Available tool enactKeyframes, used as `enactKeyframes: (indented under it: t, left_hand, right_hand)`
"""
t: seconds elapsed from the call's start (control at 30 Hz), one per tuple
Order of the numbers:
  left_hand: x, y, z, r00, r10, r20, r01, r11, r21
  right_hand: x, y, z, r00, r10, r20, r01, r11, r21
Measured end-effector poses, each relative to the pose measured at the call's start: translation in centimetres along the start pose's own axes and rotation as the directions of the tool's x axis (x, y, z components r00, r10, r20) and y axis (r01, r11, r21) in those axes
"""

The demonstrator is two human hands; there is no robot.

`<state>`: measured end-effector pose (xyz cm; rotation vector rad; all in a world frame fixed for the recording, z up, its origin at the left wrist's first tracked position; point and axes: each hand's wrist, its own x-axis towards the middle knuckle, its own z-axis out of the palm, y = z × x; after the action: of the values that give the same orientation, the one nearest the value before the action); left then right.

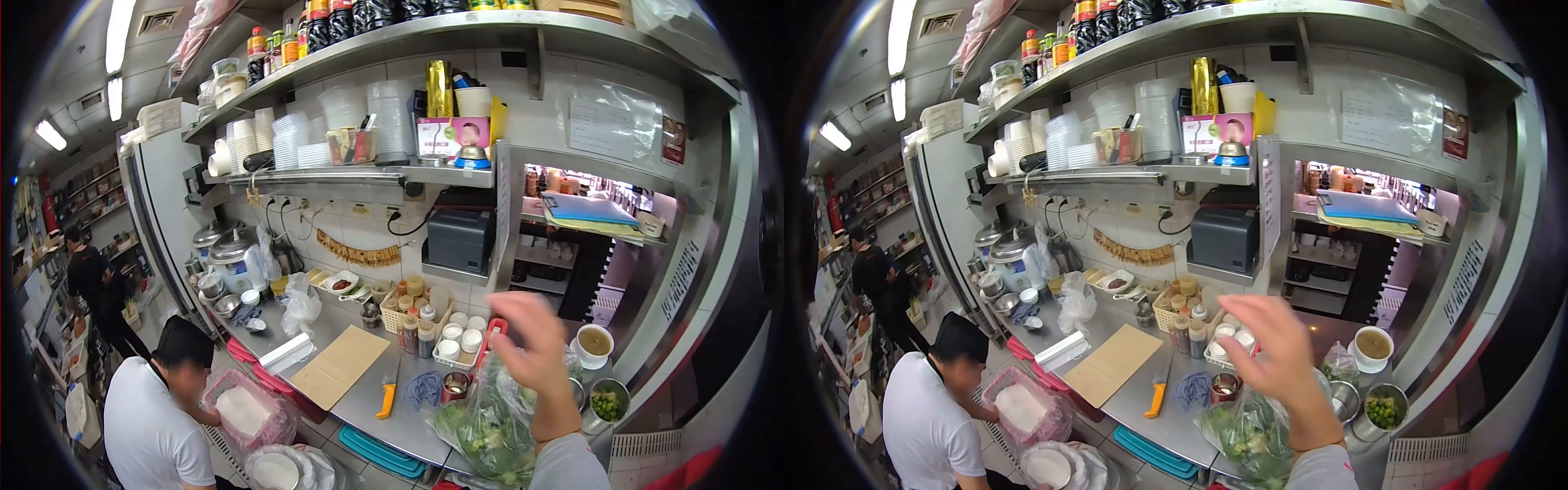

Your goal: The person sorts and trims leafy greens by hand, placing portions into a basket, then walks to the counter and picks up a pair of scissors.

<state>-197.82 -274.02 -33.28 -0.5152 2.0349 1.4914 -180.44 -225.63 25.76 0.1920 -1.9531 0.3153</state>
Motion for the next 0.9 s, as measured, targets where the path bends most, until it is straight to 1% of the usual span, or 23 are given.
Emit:
enactKeyframes:
  t: [0.03,0.07,0.1,0.13,0.17,0.23,0.37,0.57,0.7,0.77,0.8,0.87,0.9]
  left_hand:
    - [0.2,0.6,0.2,1.000,0.014,0.013,-0.014,1.000,0.014]
    - [0.3,1.2,0.5,0.999,0.028,0.022,-0.029,0.999,0.024]
    - [0.4,1.9,0.7,0.999,0.039,0.033,-0.040,0.999,0.035]
    - [0.7,2.4,1.0,0.998,0.050,0.044,-0.052,0.998,0.047]
    - [0.8,2.8,1.2,0.997,0.058,0.058,-0.062,0.996,0.059]
    - [1.1,3.7,1.4,0.994,0.075,0.081,-0.081,0.993,0.080]
    - [1.7,4.9,1.3,0.988,0.098,0.121,-0.112,0.987,0.116]
    - [2.3,5.6,1.0,0.980,0.117,0.159,-0.143,0.976,0.163]
    - [2.2,5.7,0.5,0.978,0.121,0.170,-0.153,0.969,0.194]
    - [1.8,5.3,-0.2,0.980,0.119,0.162,-0.154,0.963,0.222]
    - [1.6,5.2,-0.2,0.980,0.118,0.158,-0.153,0.960,0.233]
    - [1.1,5.1,-0.2,0.981,0.119,0.153,-0.156,0.953,0.259]
    - [0.8,5.4,-0.4,0.981,0.125,0.145,-0.160,0.951,0.264]
  right_hand:
    - [0.0,-2.5,-3.0,0.986,-0.080,-0.145,0.081,0.997,0.002]
    - [-0.8,-5.1,-4.6,0.938,-0.052,-0.343,0.066,0.997,0.030]
    - [0.3,-6.5,-6.0,0.840,-0.230,-0.492,0.295,0.954,0.057]
    - [0.0,-7.7,-7.9,0.804,-0.309,-0.508,0.362,0.932,0.006]
    - [-0.3,-9.5,-9.2,0.804,-0.327,-0.497,0.502,0.822,0.270]
    - [-1.2,-12.1,-12.1,0.840,-0.441,-0.316,0.535,0.772,0.344]
    - [-1.4,-15.7,-12.5,0.866,-0.461,-0.194,0.500,0.777,0.383]
    - [-1.7,-19.3,-12.3,0.891,-0.439,-0.114,0.448,0.811,0.377]
    - [-1.0,-20.9,-12.3,0.899,-0.404,-0.172,0.438,0.813,0.382]
    - [-0.4,-20.4,-12.1,0.793,-0.496,-0.355,0.599,0.743,0.299]
    - [-1.1,-20.1,-12.5,0.797,-0.485,-0.362,0.592,0.747,0.302]
    - [-2.7,-19.1,-13.6,0.765,-0.452,-0.458,0.602,0.755,0.260]
    - [-2.6,-18.7,-13.8,0.757,-0.457,-0.466,0.608,0.753,0.250]
